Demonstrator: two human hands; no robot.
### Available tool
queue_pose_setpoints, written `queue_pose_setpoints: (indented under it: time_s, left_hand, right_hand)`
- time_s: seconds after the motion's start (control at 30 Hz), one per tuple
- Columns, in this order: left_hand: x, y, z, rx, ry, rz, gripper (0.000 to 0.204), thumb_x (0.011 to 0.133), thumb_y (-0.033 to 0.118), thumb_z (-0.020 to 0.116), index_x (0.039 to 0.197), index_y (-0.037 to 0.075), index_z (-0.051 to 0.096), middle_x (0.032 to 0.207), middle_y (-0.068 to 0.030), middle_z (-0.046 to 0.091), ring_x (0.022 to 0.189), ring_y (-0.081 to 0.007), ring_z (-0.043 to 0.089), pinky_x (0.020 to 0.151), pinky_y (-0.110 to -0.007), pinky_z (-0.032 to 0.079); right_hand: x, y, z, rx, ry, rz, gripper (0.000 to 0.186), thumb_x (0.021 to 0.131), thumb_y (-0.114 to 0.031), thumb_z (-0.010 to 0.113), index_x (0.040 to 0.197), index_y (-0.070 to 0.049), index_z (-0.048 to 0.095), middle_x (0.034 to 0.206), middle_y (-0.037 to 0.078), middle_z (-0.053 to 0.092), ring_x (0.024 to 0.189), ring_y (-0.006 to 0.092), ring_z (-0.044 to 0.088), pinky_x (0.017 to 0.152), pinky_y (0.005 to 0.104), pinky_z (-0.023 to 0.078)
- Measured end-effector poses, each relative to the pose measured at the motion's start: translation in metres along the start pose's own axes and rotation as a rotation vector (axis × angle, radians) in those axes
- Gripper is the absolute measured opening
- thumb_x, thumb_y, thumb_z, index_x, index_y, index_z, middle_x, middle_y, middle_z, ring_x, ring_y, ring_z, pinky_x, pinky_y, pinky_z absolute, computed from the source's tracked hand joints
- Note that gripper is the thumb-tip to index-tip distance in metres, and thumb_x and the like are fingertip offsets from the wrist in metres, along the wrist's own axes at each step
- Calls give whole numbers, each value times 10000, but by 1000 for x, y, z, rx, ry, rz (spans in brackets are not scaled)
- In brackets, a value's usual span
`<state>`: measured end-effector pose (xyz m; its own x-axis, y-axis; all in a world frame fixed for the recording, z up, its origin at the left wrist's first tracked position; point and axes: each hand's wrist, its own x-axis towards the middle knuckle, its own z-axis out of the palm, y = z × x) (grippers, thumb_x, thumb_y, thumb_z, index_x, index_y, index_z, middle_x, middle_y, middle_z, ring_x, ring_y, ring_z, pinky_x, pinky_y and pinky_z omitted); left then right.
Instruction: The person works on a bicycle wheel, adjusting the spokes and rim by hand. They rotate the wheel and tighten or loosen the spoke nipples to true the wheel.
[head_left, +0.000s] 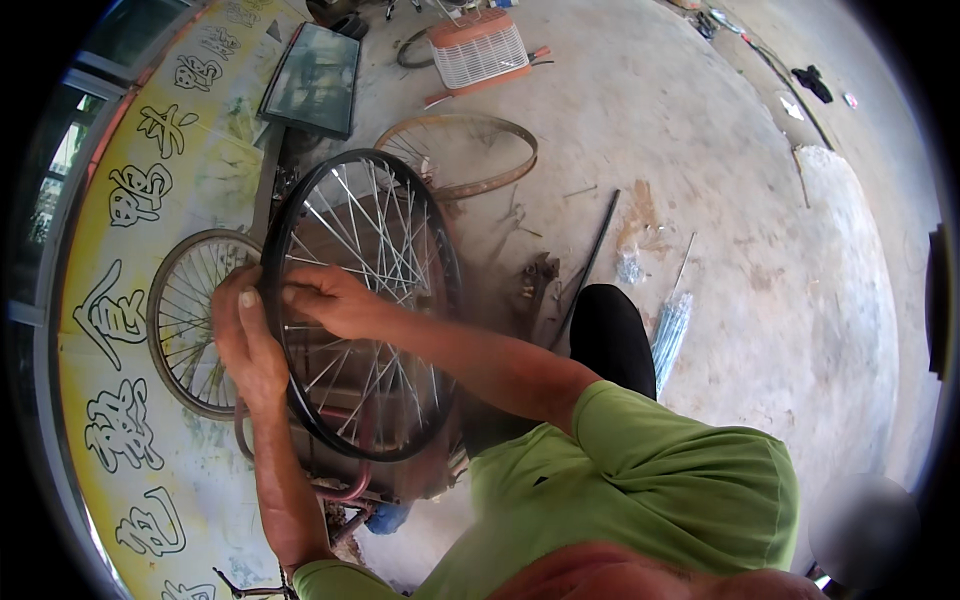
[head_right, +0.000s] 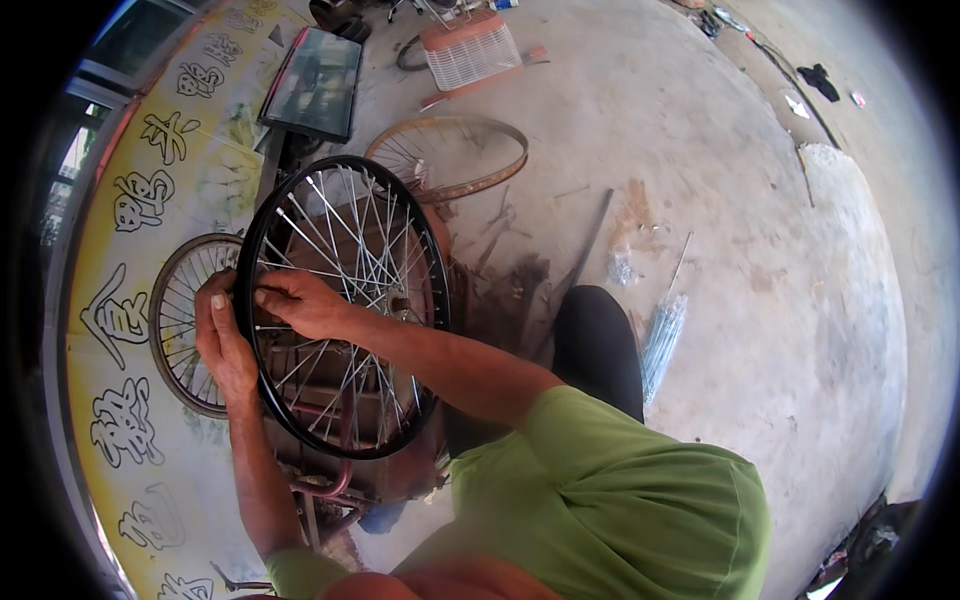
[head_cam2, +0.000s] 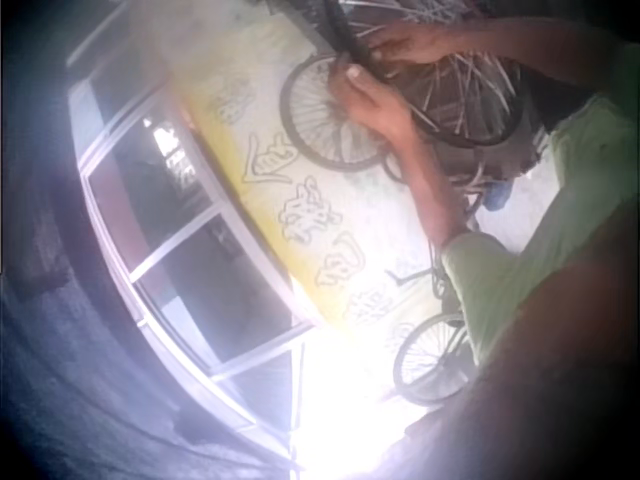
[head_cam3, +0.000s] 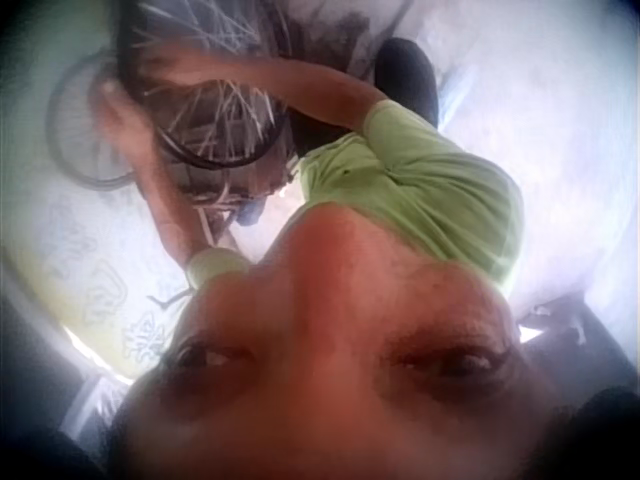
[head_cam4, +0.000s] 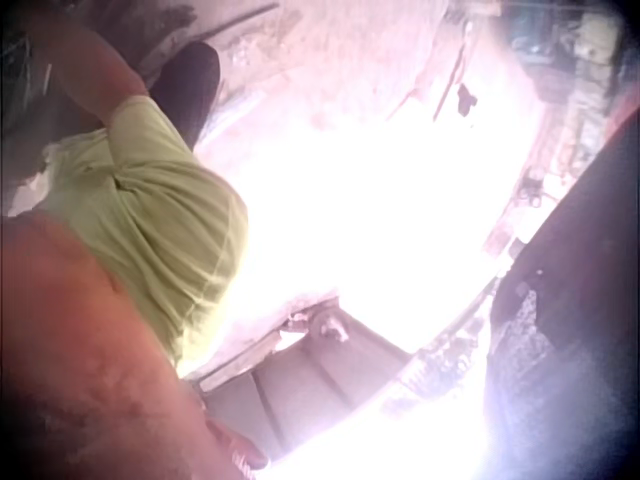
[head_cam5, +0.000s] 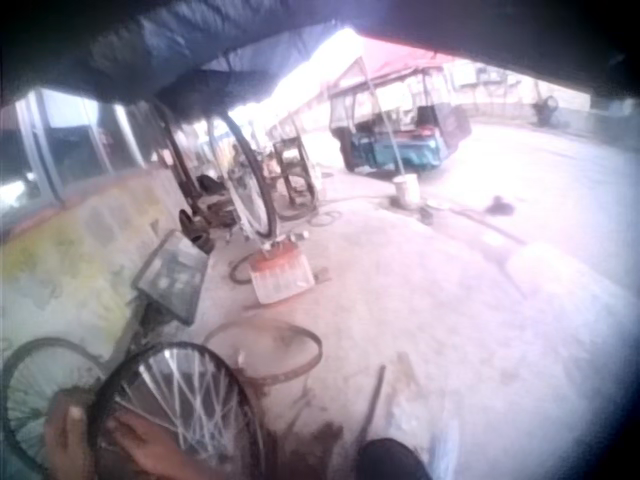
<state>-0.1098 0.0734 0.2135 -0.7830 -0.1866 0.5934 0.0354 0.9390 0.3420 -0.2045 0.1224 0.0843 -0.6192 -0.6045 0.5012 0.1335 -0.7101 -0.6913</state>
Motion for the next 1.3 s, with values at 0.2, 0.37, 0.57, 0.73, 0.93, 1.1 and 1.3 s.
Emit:
queue_pose_setpoints:
  time_s: [0.2,0.37,0.57,0.73,0.93,1.1,1.3]
  left_hand:
    - [0,-2,0,9,8,22,402,1081,283,456,1167,-52,661,1174,-201,662,1117,-350,617,1006,-437,448]
    - [2,-2,0,-9,25,27,419,1091,311,460,1176,-43,666,1165,-194,675,1096,-332,628,985,-429,461]
    - [-3,-8,-1,-44,40,-22,394,1090,284,476,1194,-45,667,1176,-183,667,1109,-319,626,993,-417,461]
    - [-2,-9,2,-62,67,7,311,1069,227,521,1145,-16,699,1134,-185,669,1102,-329,630,995,-402,464]
    - [2,-4,3,-79,106,-34,323,1068,243,529,1105,-25,706,1047,-176,687,1017,-320,661,944,-391,491]
    - [-2,-7,1,-113,110,-108,402,1080,335,523,1098,-22,707,1046,-177,689,987,-311,671,905,-379,502]
    - [-4,-11,1,-142,120,-114,452,1082,399,519,1102,-11,709,1031,-176,684,966,-314,672,884,-384,507]
  right_hand:
    - [-2,-4,5,-130,40,-14,175,1002,-100,653,1130,18,676,911,70,682,830,120,617,755,297,514]
    - [-1,5,9,3,124,-88,109,986,-60,660,1066,8,688,793,42,623,725,121,565,679,293,489]
    - [-2,-1,3,-14,40,59,126,1003,-88,665,1071,16,683,812,22,643,733,82,565,675,277,494]
    - [-3,12,11,51,143,-13,137,998,-93,683,1082,15,696,872,22,699,813,92,619,739,285,533]
    - [0,5,3,86,86,4,187,1028,-135,662,1143,10,688,909,31,714,843,105,642,777,282,544]
    - [-5,-11,9,-21,80,62,178,1032,-124,654,1143,11,692,935,22,710,892,96,651,819,276,540]
    - [-16,-15,13,-340,222,-171,224,978,-110,702,1168,8,684,1020,126,730,950,220,709,849,344,554]
